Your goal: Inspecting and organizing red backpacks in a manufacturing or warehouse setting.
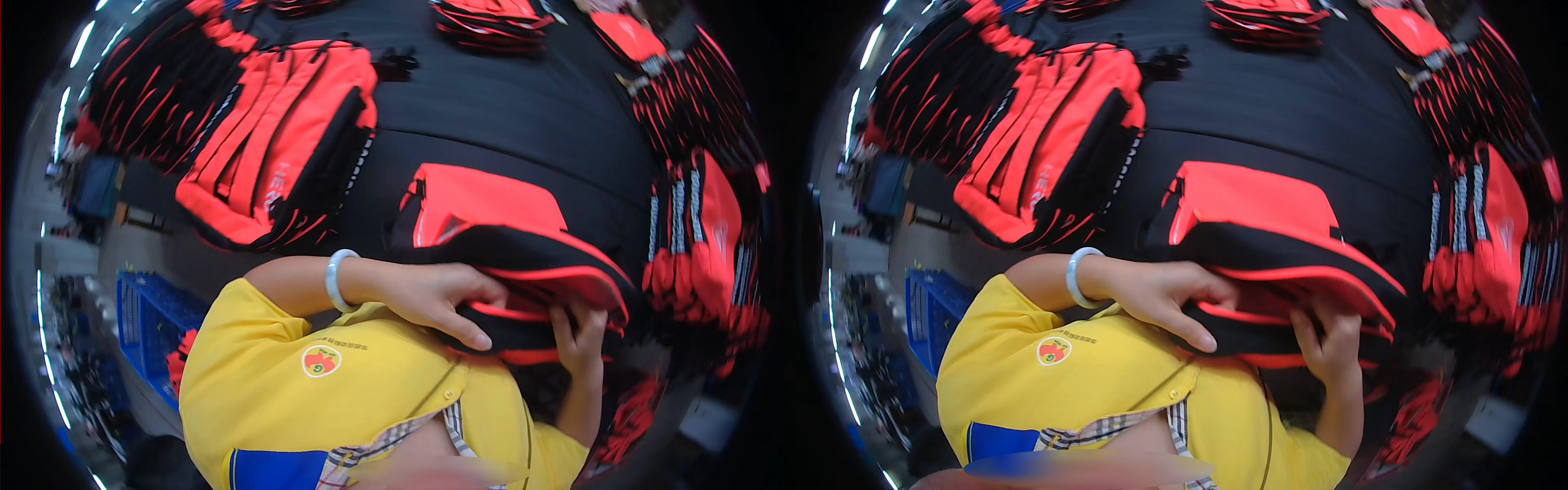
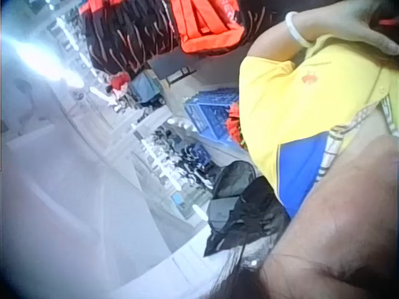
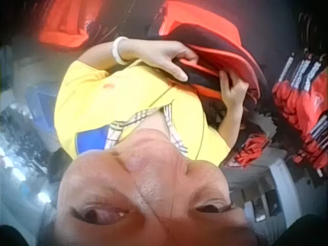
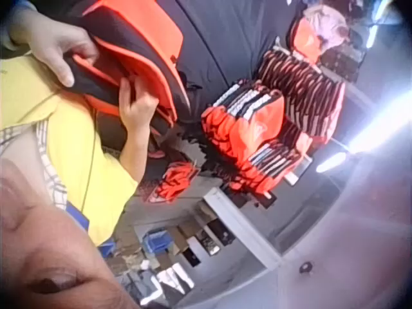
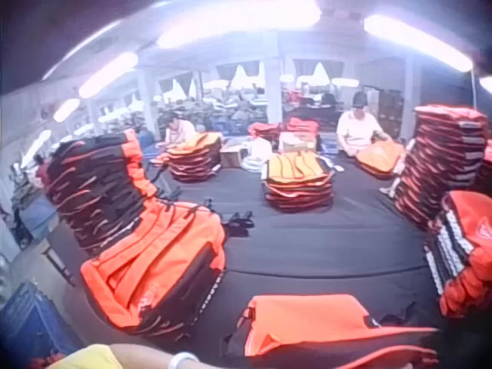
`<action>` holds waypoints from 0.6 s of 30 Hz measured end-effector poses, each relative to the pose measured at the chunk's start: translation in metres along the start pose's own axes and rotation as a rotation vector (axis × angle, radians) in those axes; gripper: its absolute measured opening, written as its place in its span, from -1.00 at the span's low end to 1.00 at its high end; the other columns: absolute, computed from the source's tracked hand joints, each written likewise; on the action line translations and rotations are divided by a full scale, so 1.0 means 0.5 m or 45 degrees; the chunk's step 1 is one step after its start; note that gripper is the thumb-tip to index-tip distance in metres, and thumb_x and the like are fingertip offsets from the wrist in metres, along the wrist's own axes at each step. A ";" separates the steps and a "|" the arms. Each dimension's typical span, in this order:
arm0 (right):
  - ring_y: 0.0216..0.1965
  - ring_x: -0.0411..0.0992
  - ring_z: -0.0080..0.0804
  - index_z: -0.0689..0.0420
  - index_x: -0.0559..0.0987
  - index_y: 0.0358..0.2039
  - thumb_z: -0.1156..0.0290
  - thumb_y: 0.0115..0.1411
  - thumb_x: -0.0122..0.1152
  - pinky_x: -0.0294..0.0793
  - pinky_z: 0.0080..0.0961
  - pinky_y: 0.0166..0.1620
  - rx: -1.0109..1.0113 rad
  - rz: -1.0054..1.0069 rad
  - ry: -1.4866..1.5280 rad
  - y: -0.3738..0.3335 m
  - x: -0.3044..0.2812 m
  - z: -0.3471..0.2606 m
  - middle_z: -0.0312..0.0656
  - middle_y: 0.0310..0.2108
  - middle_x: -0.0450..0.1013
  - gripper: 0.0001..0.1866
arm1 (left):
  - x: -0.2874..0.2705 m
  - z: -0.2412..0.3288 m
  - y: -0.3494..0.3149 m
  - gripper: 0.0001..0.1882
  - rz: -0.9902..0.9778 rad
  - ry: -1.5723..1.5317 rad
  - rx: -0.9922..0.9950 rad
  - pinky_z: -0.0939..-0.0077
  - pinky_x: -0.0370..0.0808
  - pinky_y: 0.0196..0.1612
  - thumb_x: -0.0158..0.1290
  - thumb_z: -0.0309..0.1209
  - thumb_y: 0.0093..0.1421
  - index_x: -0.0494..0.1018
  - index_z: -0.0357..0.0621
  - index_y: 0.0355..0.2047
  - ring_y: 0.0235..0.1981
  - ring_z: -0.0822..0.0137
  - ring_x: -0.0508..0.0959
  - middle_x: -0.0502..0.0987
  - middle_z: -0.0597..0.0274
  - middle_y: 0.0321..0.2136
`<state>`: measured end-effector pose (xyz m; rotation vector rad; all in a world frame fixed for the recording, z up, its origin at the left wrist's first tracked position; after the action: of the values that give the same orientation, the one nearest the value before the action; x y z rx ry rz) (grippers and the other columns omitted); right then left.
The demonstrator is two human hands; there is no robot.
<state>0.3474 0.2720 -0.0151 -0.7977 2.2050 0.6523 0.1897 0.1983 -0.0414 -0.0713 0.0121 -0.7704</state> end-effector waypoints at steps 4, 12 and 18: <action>-0.66 0.32 -0.23 0.09 0.47 -0.63 0.37 -0.02 0.36 0.23 -0.38 -0.48 -0.311 -0.005 0.027 0.015 -0.040 -0.084 -0.24 -0.70 0.34 -0.79 | 0.026 0.019 -0.004 -0.39 -0.118 -0.077 -0.011 0.39 0.42 -0.10 0.11 -0.04 0.24 0.35 -0.44 -0.02 -0.17 0.30 0.49 0.52 -0.07 -0.24; -0.34 0.49 0.08 0.21 0.60 -0.34 0.45 0.16 0.22 0.49 -0.23 -0.24 0.005 -0.305 0.034 0.106 0.023 0.026 0.06 -0.43 0.51 -0.89 | 0.052 0.033 0.007 -0.40 -0.276 0.397 -0.085 0.35 0.46 -0.21 0.13 -0.01 0.21 0.41 -0.48 -0.23 -0.30 0.20 0.54 0.56 -0.09 -0.37; -0.46 0.21 -0.64 0.29 0.46 -0.42 0.25 0.32 0.06 0.27 -0.62 -0.37 0.178 -0.196 0.474 0.104 -0.091 0.128 -0.33 -0.56 0.32 -0.67 | -0.224 0.085 -0.233 -0.72 1.272 0.098 -0.180 0.66 0.48 -0.24 0.16 -0.51 0.17 0.48 -0.27 -0.10 -0.35 0.50 0.56 0.57 0.28 -0.38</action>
<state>0.3651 0.3643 -0.0106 -1.0715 2.4543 0.2854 0.0299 0.1953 0.0075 -0.1536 0.1636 0.2284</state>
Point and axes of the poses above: each hand's wrist, its own y-axis towards the middle knuckle, its own x-axis out of the palm, z = x × y, the point moved 8 cm from there along y, towards the middle knuckle
